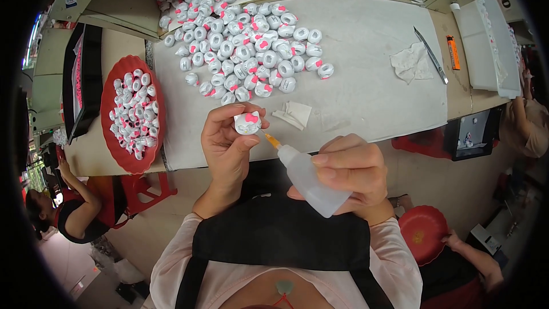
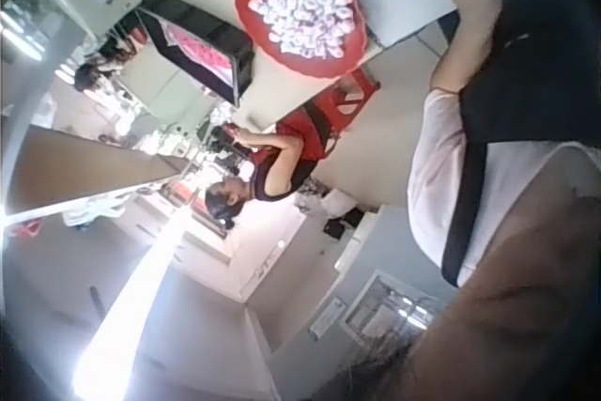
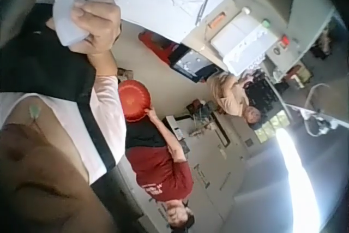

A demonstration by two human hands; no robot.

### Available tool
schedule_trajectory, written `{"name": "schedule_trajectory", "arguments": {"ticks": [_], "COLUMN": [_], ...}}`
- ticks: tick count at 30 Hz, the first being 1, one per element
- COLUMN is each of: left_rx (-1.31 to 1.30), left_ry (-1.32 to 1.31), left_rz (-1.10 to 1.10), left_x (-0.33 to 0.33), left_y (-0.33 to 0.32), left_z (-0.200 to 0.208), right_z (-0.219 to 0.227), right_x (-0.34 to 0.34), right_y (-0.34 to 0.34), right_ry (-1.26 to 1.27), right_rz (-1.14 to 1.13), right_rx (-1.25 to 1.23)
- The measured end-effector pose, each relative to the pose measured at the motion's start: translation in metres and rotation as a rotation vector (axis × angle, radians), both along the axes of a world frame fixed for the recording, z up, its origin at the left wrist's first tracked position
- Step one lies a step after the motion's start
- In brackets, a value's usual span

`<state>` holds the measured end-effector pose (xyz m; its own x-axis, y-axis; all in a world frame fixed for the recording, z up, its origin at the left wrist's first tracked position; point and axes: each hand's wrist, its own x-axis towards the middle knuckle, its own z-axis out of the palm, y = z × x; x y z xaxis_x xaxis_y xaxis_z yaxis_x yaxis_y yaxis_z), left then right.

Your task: The person assembles small white plastic components by applying adhesive from a squeeze bottle, then attaching small pink plastic parts by hand.

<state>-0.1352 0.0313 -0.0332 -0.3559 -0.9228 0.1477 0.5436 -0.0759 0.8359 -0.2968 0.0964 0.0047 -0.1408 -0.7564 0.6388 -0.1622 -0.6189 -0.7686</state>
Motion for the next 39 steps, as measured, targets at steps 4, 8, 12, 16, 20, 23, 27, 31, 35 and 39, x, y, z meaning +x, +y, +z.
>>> {"name": "schedule_trajectory", "arguments": {"ticks": [4,8,12,16,20,23,27,31,35,39], "left_rx": [0.008,-0.042,-0.082,-0.233,-0.227,-0.263,-0.282,-0.275,-0.023,0.017], "left_ry": [-0.002,-0.11,-0.133,-0.251,-0.255,-0.316,-0.385,-0.364,-0.211,-0.114], "left_rz": [-0.008,0.027,0.01,0.01,0.052,0.093,0.115,0.11,0.103,0.115], "left_x": [-0.001,-0.002,-0.001,-0.001,-0.003,-0.002,0.002,0.006,0.018,0.026], "left_y": [0.0,0.001,0.002,-0.001,0.0,-0.001,-0.003,-0.01,-0.017,-0.023], "left_z": [0.0,-0.001,-0.001,0.0,0.003,0.004,0.005,0.002,0.008,0.001], "right_z": [0.002,0.0,0.001,0.0,0.0,0.001,-0.001,-0.004,-0.004,-0.008], "right_x": [0.001,0.003,0.004,0.005,0.003,0.002,0.002,-0.01,-0.042,-0.063], "right_y": [0.001,0.0,-0.004,-0.005,0.0,0.0,-0.002,-0.011,-0.039,-0.117], "right_ry": [-0.001,-0.021,0.083,0.09,0.014,0.013,0.027,0.004,-0.051,-0.102], "right_rz": [0.032,0.023,-0.016,-0.013,0.034,0.041,0.011,-0.062,-0.115,0.008], "right_rx": [0.031,0.025,0.0,0.01,0.046,0.034,0.042,0.055,0.258,0.614]}}
